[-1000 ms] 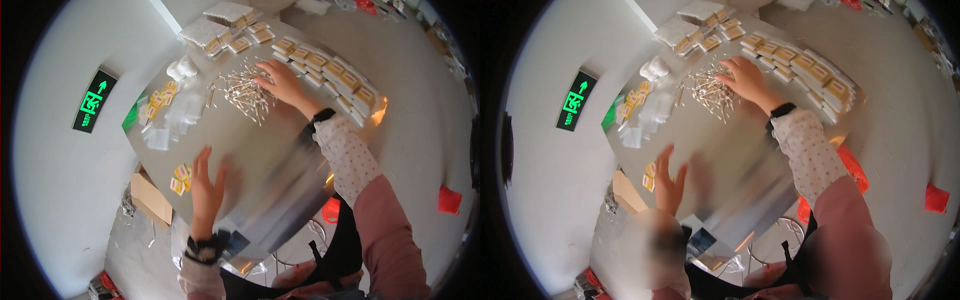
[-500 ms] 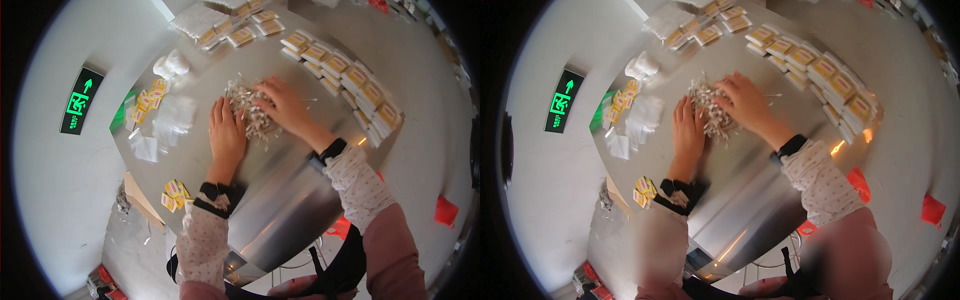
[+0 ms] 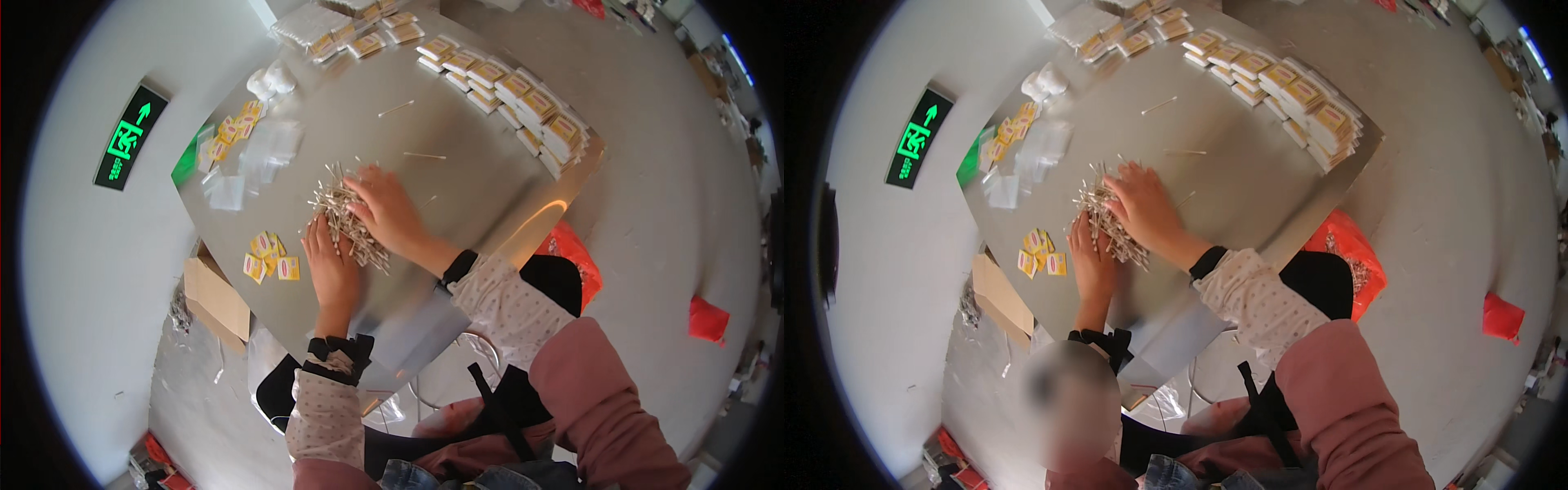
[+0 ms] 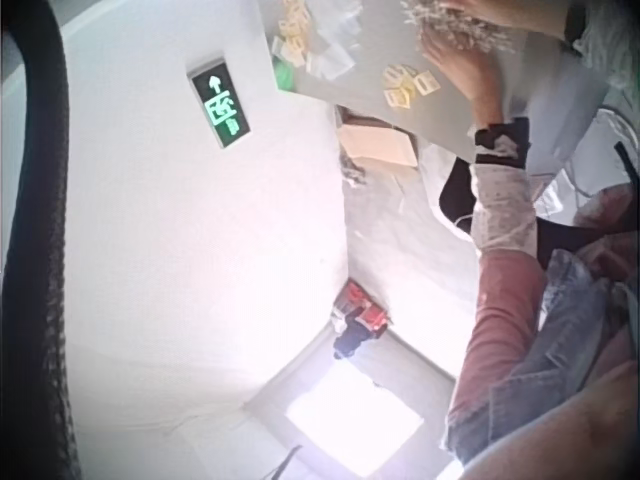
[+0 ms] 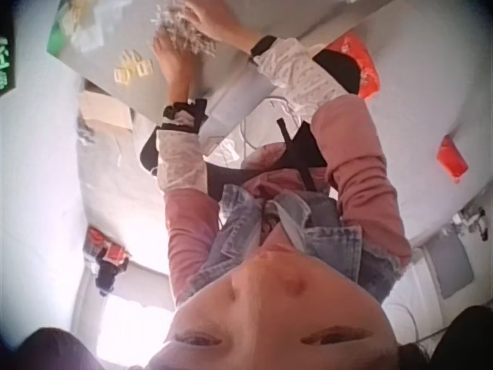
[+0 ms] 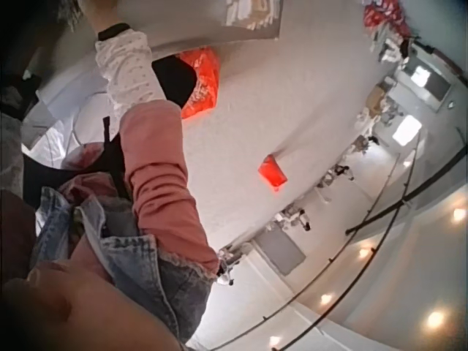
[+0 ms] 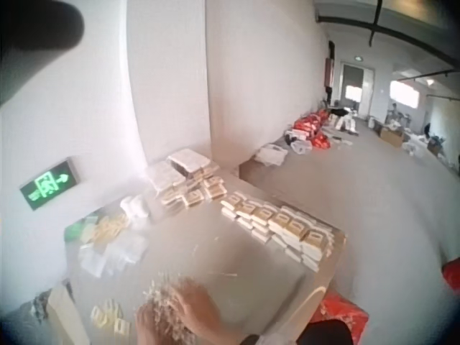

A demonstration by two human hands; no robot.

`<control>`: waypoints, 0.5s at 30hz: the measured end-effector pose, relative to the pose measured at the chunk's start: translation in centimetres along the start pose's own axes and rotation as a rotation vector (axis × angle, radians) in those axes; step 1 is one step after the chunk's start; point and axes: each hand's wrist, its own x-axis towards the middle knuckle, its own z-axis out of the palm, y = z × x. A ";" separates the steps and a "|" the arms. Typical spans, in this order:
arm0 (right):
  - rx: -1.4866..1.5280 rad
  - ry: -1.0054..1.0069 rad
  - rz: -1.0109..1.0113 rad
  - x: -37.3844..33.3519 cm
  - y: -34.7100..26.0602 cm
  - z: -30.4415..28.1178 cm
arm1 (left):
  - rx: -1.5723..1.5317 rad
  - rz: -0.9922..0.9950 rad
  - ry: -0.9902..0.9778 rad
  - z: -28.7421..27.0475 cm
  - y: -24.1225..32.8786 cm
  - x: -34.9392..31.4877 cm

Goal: The person is counting and neatly arranging cotton swabs into small plastic packages.

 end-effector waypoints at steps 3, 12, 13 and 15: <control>-0.005 0.061 -0.070 1.4 1.2 -1.2 | 0.036 0.018 0.003 -2.4 -1.3 -1.8; -0.117 -0.114 0.131 -1.2 7.2 -7.3 | -0.072 -0.006 0.098 -5.5 1.0 -8.3; 0.012 -0.142 0.162 -1.9 6.5 -7.3 | -0.071 -0.016 0.099 -5.5 1.5 -8.9; 0.163 -0.170 0.235 -3.2 3.6 -7.0 | -0.211 -0.165 0.045 -5.9 2.0 -10.3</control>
